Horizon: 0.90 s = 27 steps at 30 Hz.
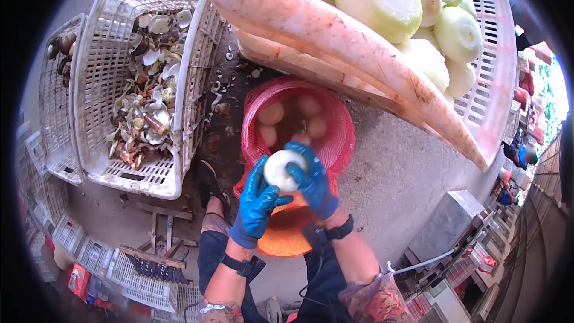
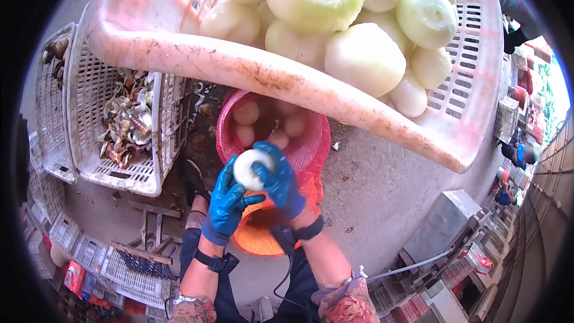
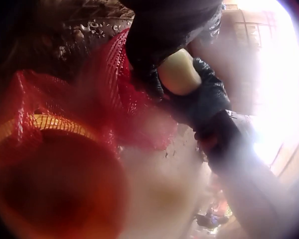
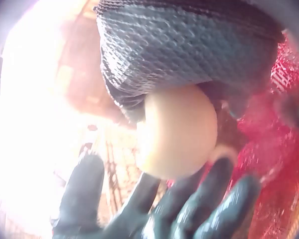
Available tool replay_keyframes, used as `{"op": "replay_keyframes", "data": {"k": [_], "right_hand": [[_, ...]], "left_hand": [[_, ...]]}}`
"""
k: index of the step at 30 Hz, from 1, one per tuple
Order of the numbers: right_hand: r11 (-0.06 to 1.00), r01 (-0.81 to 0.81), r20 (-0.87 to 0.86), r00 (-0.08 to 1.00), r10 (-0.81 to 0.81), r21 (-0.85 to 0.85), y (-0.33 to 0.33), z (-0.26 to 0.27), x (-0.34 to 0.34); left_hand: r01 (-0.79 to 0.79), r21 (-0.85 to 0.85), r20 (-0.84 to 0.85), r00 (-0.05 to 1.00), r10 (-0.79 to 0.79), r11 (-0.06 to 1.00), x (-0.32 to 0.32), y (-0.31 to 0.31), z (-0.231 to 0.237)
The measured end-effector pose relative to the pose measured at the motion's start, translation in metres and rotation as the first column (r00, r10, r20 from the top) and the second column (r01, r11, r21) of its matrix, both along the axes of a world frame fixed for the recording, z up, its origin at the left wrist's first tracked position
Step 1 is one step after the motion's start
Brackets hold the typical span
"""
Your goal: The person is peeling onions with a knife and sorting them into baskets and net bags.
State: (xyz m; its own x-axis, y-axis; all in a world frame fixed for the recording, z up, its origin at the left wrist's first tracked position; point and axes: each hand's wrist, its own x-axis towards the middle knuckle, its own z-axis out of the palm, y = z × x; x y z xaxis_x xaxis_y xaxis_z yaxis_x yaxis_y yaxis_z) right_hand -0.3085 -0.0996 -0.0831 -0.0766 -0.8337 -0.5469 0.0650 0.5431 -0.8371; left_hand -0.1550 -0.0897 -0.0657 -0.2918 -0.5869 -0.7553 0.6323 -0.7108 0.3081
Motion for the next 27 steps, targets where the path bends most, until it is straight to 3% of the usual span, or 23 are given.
{"op": "replay_keyframes", "data": {"k": [1,2,4,5,7,9,11,14,18,20,22,24,27], "right_hand": [[0.999,-0.033,0.048,0.998,0.035,-0.035,0.008,0.001,0.011],[0.999,-0.041,0.145,0.988,0.046,-0.035,0.007,0.013,0.022],[0.976,-0.191,0.163,0.965,0.207,-0.109,0.007,0.002,0.019],[0.974,-0.224,-0.048,0.974,0.222,-0.037,0.012,-0.019,0.02],[0.994,-0.04,-0.331,0.941,0.073,0.106,-0.019,-0.049,0.018],[0.999,-0.032,-0.634,0.773,0.027,0.003,-0.039,-0.11,0.012],[0.982,-0.163,-0.739,0.65,0.176,0.091,-0.062,-0.142,0.021],[0.932,-0.322,-0.767,0.552,0.327,0.166,-0.073,-0.164,0.031],[0.854,-0.422,-0.611,0.601,0.516,0.305,-0.076,-0.178,0.031],[0.896,-0.387,-0.241,0.869,0.433,0.215,-0.074,-0.138,0.01],[0.959,-0.227,0.114,0.971,0.21,0.167,-0.059,-0.098,-0.011],[0.982,0.037,0.395,0.912,-0.11,0.188,-0.034,-0.064,-0.023],[0.986,0.005,0.501,0.861,-0.089,0.167,-0.011,-0.008,-0.026]], "left_hand": [[-0.024,0.017,-0.078,0.997,0.025,1.0,0.0,-0.003,0.003],[-0.091,-0.026,0.064,0.994,0.092,0.996,0.002,0.018,-0.025],[-0.078,0.093,-0.115,0.989,0.089,0.993,0.027,0.024,-0.039],[-0.083,0.101,0.03,0.996,0.08,0.991,0.028,0.018,-0.028],[-0.082,0.118,0.054,0.996,0.076,0.99,0.033,0.023,-0.027],[-0.099,0.133,0.025,0.995,0.097,0.986,0.037,0.028,-0.029],[-0.086,0.076,0.091,0.993,0.079,0.993,0.037,0.028,-0.029],[-0.076,0.049,0.166,0.984,0.067,0.996,0.045,0.032,-0.033],[-0.09,0.107,0.181,0.981,0.069,0.99,0.051,0.03,-0.035],[-0.097,0.098,0.179,0.981,0.079,0.99,0.052,0.029,-0.032],[-0.109,0.067,0.169,0.981,0.097,0.992,0.05,0.029,-0.028],[-0.125,0.058,0.162,0.98,0.114,0.99,0.048,0.027,-0.025],[-0.097,0.031,0.191,0.977,0.09,0.995,0.037,0.023,-0.011]]}}
